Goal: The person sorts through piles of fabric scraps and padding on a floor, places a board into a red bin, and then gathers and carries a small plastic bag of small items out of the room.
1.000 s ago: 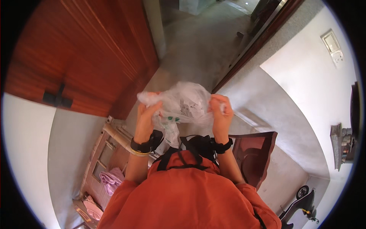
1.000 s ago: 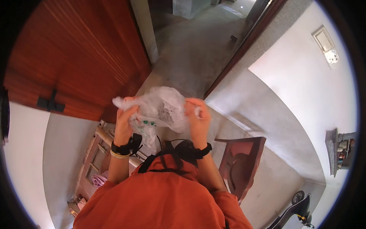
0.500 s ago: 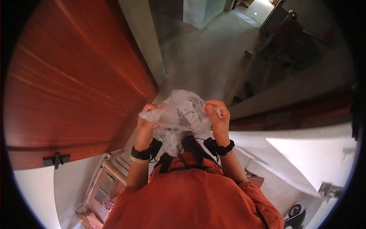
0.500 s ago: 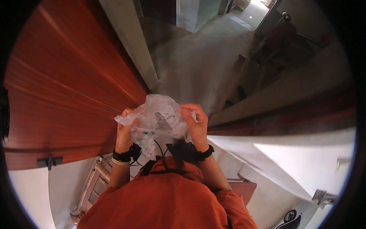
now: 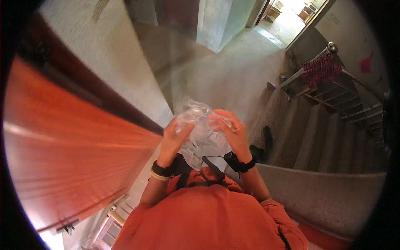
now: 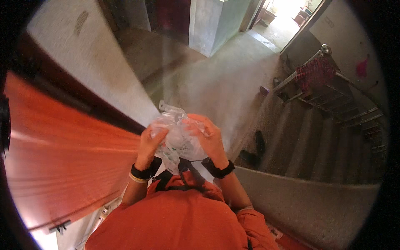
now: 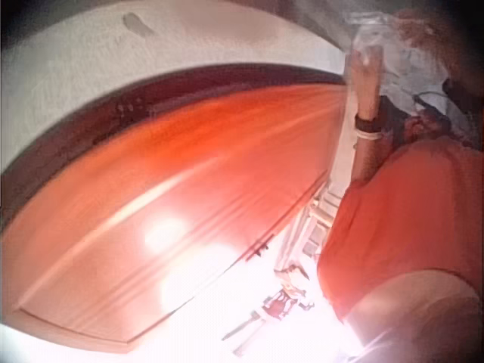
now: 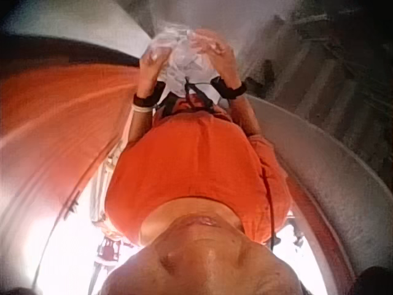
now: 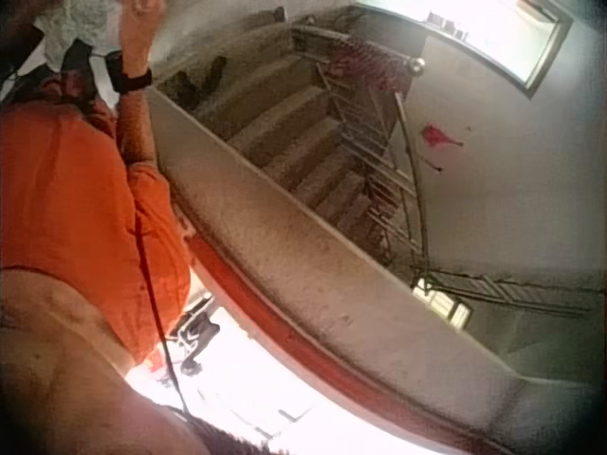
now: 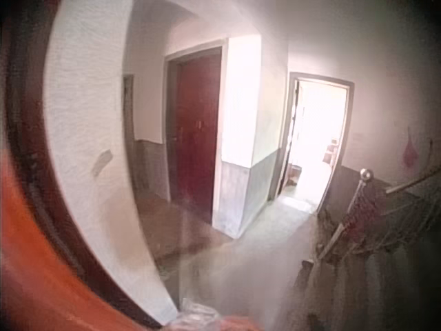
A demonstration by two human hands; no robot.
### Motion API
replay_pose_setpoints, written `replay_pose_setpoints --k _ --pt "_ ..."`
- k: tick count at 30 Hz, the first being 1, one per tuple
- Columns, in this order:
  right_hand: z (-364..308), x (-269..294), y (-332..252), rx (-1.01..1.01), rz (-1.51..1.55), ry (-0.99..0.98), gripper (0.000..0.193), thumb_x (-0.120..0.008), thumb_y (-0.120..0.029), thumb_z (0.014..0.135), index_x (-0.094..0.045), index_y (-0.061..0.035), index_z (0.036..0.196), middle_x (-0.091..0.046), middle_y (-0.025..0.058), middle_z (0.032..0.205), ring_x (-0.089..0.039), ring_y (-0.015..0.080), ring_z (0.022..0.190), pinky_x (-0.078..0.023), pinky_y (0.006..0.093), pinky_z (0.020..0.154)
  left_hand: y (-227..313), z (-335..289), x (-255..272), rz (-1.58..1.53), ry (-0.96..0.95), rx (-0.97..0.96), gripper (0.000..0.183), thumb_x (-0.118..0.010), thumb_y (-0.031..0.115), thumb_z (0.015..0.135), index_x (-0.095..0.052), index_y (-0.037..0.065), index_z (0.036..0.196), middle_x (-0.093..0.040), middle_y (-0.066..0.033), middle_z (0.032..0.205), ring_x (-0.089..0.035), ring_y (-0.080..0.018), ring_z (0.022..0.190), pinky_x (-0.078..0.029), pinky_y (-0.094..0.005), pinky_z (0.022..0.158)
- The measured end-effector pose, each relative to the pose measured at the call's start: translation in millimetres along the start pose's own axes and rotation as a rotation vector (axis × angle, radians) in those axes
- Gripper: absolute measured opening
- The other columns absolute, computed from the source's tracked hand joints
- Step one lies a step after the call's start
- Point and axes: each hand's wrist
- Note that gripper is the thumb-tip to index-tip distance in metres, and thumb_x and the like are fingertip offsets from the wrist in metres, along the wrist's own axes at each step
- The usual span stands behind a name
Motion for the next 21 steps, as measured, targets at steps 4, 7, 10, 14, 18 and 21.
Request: replay_pose_setpoints --k 4,7,10,14,18,21 --pt "129.2 -20.5 -6.2 0.164 -0.340 0.070 0.033 -0.064 -0.009 0.087 -0.056 -0.0021 0.118 -0.065 0.0065 0.105 -0.060 0.0119 0.091 -0.048 0.0257 0.079 27.8 139.1 6.2 0.198 -0.222 -0.075 0.025 -0.068 0.012 0.083 -0.063 0.004 0.106 -0.060 -0.0037 0.097 -0.057 -0.0113 0.081 -0.047 -0.0257 0.069" --pt "229.3 -23.3 -27.6 0.111 -0.459 0.120 0.025 -0.061 -0.007 0.089 -0.057 -0.0019 0.113 -0.065 0.0051 0.100 -0.059 0.0101 0.088 -0.048 0.0245 0.077 76.8 228.7 13.5 0.301 -0.312 -0.303 0.031 -0.071 0.008 0.078 -0.062 0.005 0.107 -0.060 -0.0086 0.103 -0.058 -0.0182 0.092 -0.046 -0.0298 0.080" --pt "268.4 -16.5 -21.7 0.039 -0.107 0.136 0.017 -0.057 -0.005 0.091 -0.059 -0.0015 0.108 -0.065 0.0040 0.096 -0.058 0.0086 0.086 -0.048 0.0237 0.075 104.7 252.4 20.3 0.362 -0.206 -0.427 0.042 -0.073 0.004 0.074 -0.059 0.006 0.113 -0.058 -0.0093 0.109 -0.055 -0.0205 0.101 -0.043 -0.0312 0.088" --pt "293.3 -6.6 -14.4 -0.027 -0.138 0.052 0.013 -0.051 -0.002 0.092 -0.059 -0.0019 0.103 -0.064 0.0037 0.094 -0.057 0.0084 0.086 -0.047 0.0242 0.075 85.1 269.6 37.0 0.409 0.098 -0.466 0.079 -0.082 0.009 0.064 -0.044 0.008 0.133 -0.052 -0.0094 0.128 -0.048 -0.0236 0.119 -0.039 -0.0334 0.098" --pt "411.9 23.0 -13.5 0.017 -0.172 -0.254 0.014 -0.052 -0.003 0.091 -0.059 -0.0017 0.104 -0.063 0.0029 0.095 -0.056 0.0078 0.087 -0.047 0.0250 0.076 77.5 377.9 20.4 0.367 -0.083 -0.325 0.119 -0.090 0.022 0.055 -0.017 0.008 0.148 -0.041 -0.0167 0.141 -0.036 -0.0278 0.132 -0.032 -0.0362 0.106" --pt "502.0 17.3 -38.1 -0.041 -0.268 -0.341 0.018 -0.056 -0.006 0.089 -0.059 -0.0018 0.106 -0.062 0.0017 0.099 -0.055 0.0077 0.091 -0.046 0.0242 0.079 96.1 445.0 -1.3 0.351 -0.137 -0.395 0.129 -0.090 0.026 0.058 -0.001 0.005 0.149 -0.032 -0.0188 0.146 -0.031 -0.0264 0.135 -0.028 -0.0369 0.109"
Point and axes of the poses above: each hand's wrist, its own z-axis towards the middle knuckle, its own x-axis out of the back of the hand, y = z × x
